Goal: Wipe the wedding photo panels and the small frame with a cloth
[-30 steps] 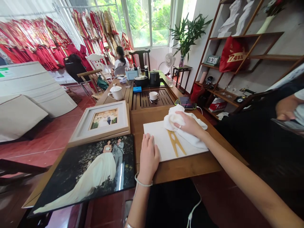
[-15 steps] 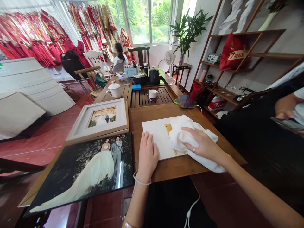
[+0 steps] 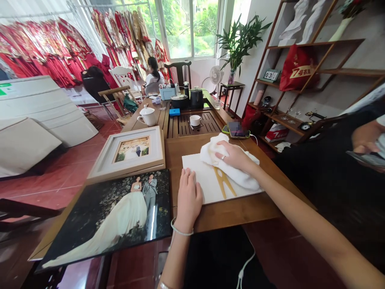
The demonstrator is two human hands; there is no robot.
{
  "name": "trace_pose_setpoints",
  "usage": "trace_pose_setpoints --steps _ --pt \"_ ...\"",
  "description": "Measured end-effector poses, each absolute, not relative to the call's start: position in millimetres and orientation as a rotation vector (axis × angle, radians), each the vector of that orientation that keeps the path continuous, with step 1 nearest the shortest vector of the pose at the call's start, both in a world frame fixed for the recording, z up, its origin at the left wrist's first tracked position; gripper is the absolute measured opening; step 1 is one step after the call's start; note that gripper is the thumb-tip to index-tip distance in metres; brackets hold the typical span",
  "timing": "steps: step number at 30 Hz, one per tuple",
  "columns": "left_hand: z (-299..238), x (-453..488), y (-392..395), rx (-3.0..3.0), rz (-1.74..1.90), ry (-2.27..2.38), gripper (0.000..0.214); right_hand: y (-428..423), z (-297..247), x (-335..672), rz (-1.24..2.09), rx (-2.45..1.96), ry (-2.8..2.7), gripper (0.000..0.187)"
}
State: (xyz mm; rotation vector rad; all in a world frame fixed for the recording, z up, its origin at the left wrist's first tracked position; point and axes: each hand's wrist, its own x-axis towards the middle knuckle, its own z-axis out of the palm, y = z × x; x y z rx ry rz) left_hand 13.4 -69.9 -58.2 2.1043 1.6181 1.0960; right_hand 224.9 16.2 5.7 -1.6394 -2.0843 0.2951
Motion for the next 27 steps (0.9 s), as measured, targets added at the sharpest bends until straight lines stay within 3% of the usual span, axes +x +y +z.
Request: trace_pose_setpoints --steps 13,19,24,27 --pt "-55 14 -69 1.935 1.271 1.553 0.041 38 12 152 0.495 -1.042 -2.541 0.047" --pt "-48 14 -70 1.798 1.395 1.532 0.041 11 10 173 0.581 -0.913 -2.485 0.039" --pt "-47 11 -70 1.737 1.376 1.576 0.029 -24 13 192 0.554 -0.933 -2.554 0.046" --pt "-49 9 -70 1.641 1.379 1.615 0.033 -48 17 198 0.473 -0.936 -2.679 0.047"
